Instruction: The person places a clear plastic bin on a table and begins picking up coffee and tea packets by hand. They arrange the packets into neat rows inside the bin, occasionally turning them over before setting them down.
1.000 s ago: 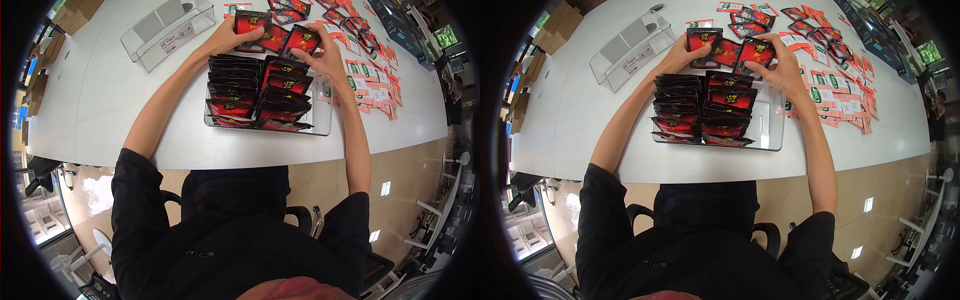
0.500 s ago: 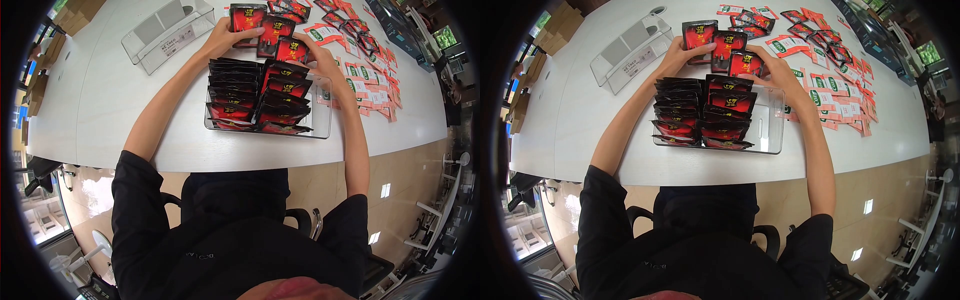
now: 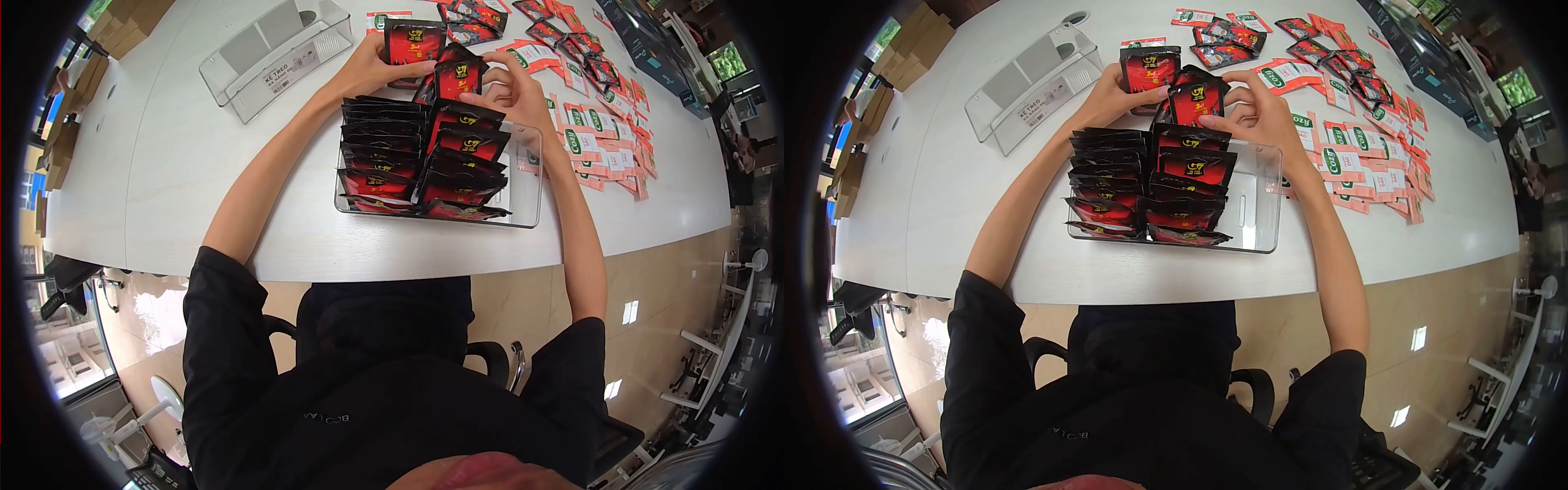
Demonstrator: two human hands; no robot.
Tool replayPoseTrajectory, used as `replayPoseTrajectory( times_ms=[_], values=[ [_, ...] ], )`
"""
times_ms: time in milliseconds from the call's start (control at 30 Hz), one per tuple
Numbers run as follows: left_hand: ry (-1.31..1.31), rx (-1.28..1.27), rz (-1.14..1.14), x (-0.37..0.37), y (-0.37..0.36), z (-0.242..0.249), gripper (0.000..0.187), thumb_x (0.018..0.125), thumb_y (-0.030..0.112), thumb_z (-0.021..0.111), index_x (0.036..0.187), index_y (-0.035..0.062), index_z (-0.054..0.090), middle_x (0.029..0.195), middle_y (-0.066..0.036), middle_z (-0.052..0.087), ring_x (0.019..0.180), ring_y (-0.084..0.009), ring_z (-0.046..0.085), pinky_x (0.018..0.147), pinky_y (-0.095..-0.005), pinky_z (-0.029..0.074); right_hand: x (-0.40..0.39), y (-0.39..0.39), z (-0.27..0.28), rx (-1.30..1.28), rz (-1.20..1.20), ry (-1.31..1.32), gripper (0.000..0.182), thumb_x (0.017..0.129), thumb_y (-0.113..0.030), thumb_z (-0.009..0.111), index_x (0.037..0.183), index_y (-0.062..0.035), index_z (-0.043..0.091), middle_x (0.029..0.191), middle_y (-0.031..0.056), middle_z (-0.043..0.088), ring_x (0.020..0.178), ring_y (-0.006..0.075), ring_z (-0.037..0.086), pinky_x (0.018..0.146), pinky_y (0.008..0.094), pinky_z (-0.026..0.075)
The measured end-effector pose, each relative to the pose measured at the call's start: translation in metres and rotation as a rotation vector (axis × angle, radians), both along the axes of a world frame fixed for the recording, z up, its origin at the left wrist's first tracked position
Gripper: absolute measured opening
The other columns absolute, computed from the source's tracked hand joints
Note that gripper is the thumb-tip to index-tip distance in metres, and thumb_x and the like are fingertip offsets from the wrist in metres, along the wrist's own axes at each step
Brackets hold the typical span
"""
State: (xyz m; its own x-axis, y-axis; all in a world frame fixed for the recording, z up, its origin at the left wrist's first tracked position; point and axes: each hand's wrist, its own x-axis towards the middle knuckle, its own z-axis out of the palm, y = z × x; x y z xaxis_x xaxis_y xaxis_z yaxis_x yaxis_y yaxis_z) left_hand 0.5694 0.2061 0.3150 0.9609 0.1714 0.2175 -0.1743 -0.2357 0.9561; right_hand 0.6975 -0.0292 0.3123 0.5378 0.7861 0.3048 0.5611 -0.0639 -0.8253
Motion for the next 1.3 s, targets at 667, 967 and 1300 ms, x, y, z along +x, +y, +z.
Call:
replayPoseTrajectory(
  times_ms=[667,967,1300],
  values=[
    [0.053,0.282,-0.12,-0.001,-0.003,0.0,0.051,0.079,0.032,0.087,0.114,0.0001,0.068,0.094,-0.006,0.074,0.085,-0.014,0.065,0.08,-0.0292,0.052,0.006,-0.003,-0.001,-0.014,0.021,0.243,0.041,0.092,-0.018,0.075,0.127,-0.0038,0.058,0.095,0.009,0.075,0.062,0.0077,0.064,0.059,0.0213,0.05],
    [-0.091,0.168,-0.055,0.008,-0.001,-0.013,0.059,0.084,0.028,0.084,0.13,0.0005,0.058,0.119,-0.01,0.068,0.1,-0.0165,0.066,0.091,-0.0328,0.053,0.008,-0.005,0.004,0.027,-0.12,0.016,0.023,0.095,-0.014,0.072,0.107,0.0009,0.06,0.086,0.0056,0.072,0.064,0.0095,0.067,0.06,0.0229,0.05],
    [-0.174,0.185,0.035,0.018,0.009,-0.024,0.043,0.085,0.032,0.083,0.114,0.0041,0.069,0.093,-0.001,0.071,0.076,-0.0075,0.057,0.068,-0.0246,0.046,0.019,-0.008,-0.002,0.044,-0.206,-0.069,0.034,0.093,-0.018,0.074,0.113,0.0025,0.057,0.082,0.0112,0.073,0.062,0.0139,0.072,0.059,0.0242,0.05]
  ],
)
